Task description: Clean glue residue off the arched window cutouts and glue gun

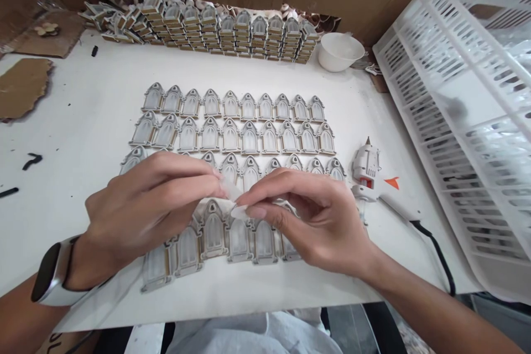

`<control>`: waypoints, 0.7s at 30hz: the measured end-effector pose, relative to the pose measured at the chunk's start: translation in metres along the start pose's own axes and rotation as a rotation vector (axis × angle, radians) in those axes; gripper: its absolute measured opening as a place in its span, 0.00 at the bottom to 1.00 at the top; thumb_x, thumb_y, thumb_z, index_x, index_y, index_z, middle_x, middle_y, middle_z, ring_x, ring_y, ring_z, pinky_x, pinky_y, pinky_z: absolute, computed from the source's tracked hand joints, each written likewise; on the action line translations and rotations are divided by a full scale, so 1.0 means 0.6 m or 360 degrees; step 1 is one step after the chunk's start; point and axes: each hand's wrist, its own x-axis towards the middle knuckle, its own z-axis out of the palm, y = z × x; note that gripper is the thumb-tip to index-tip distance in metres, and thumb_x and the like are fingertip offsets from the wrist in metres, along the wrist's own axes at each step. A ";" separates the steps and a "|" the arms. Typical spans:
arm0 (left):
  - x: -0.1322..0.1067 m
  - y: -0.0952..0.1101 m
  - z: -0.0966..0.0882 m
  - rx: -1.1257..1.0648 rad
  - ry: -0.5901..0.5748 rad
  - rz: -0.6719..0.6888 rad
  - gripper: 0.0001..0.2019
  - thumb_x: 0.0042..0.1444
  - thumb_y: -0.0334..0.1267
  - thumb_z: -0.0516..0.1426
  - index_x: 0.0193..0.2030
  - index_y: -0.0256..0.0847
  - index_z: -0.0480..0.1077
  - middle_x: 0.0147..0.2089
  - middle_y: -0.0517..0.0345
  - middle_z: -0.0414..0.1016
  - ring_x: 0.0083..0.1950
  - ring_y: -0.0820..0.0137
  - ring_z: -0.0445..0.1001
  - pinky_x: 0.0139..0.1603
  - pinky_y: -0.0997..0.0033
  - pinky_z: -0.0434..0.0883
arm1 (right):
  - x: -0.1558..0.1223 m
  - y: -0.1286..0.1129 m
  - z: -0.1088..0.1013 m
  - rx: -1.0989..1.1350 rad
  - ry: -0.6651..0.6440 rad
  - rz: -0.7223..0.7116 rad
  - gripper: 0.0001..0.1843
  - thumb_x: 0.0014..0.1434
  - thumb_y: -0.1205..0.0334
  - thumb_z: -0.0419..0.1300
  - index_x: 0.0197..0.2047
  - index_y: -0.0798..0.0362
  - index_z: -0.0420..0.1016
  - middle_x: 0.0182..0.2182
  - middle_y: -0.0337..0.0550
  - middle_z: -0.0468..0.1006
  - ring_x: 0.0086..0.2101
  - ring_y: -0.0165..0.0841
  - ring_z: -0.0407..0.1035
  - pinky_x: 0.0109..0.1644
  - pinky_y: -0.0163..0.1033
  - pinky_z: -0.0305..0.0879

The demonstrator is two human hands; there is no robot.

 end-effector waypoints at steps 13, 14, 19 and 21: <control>-0.042 -0.072 -0.056 0.0002 -0.0344 0.0323 0.39 0.69 0.27 0.70 0.82 0.62 0.73 0.80 0.63 0.81 0.56 0.58 0.96 0.63 0.67 0.93 | 0.003 -0.012 -0.005 0.0080 0.0206 0.0213 0.08 0.72 0.71 0.76 0.50 0.49 0.94 0.44 0.41 0.94 0.43 0.30 0.88 0.48 0.34 0.87; -0.043 -0.075 -0.060 0.0008 -0.0348 0.0314 0.38 0.70 0.27 0.70 0.82 0.61 0.74 0.80 0.63 0.80 0.57 0.57 0.96 0.65 0.67 0.92 | 0.002 -0.011 -0.004 0.0095 0.0217 0.0216 0.08 0.72 0.71 0.76 0.50 0.49 0.94 0.44 0.40 0.93 0.43 0.30 0.88 0.48 0.33 0.87; -0.039 -0.061 -0.061 0.0011 -0.0366 0.0431 0.36 0.70 0.29 0.70 0.82 0.55 0.74 0.83 0.58 0.77 0.58 0.54 0.96 0.66 0.66 0.91 | -0.004 -0.007 0.001 0.0207 0.0309 0.0245 0.15 0.73 0.72 0.75 0.57 0.45 0.88 0.46 0.35 0.90 0.45 0.26 0.85 0.51 0.32 0.85; -0.030 -0.038 -0.054 -0.0043 -0.0321 0.0354 0.33 0.71 0.32 0.70 0.80 0.56 0.76 0.80 0.61 0.80 0.56 0.57 0.96 0.63 0.69 0.92 | -0.005 -0.007 0.000 0.0210 0.0359 0.0261 0.15 0.74 0.73 0.73 0.56 0.43 0.85 0.45 0.33 0.87 0.44 0.26 0.83 0.49 0.34 0.84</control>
